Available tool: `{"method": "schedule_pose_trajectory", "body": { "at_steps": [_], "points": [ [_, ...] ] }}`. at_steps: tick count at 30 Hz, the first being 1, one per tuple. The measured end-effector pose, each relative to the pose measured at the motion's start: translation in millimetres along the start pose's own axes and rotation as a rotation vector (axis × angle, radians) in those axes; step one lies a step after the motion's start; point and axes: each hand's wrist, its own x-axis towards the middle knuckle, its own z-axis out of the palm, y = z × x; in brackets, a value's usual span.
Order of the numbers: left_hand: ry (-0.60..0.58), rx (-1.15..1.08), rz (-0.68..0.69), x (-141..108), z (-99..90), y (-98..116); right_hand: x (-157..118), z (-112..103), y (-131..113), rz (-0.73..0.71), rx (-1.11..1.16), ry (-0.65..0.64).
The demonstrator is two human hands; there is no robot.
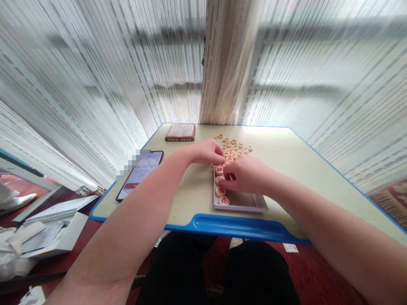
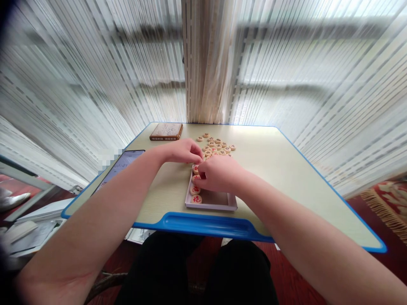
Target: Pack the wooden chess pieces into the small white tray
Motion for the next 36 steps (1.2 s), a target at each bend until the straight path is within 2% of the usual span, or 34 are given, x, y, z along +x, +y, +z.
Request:
{"method": "schedule_pose_trajectory", "body": {
  "at_steps": [9,21,29,32,36],
  "points": [
    [0.031,0.022,-0.031,-1.2,0.8,3.6,0.9,0.8,12.5,0.014,0.094,0.177],
    [0.050,0.014,-0.035,1.9,2.1,2.2,7.1,7.2,18.0,0.033,0.093,0.127],
    [0.056,0.028,-0.041,-0.8,1.7,6.0,1.4,1.4,18.5,-0.033,0.149,0.173],
    [0.056,0.017,-0.034,0.3,1.7,4.3,-5.2,-3.9,15.0,-0.112,0.176,0.126],
    [0.050,0.006,-0.038,2.4,2.4,1.9,-12.9,-9.0,5.9,-0.171,0.232,-0.047]
  ]
}}
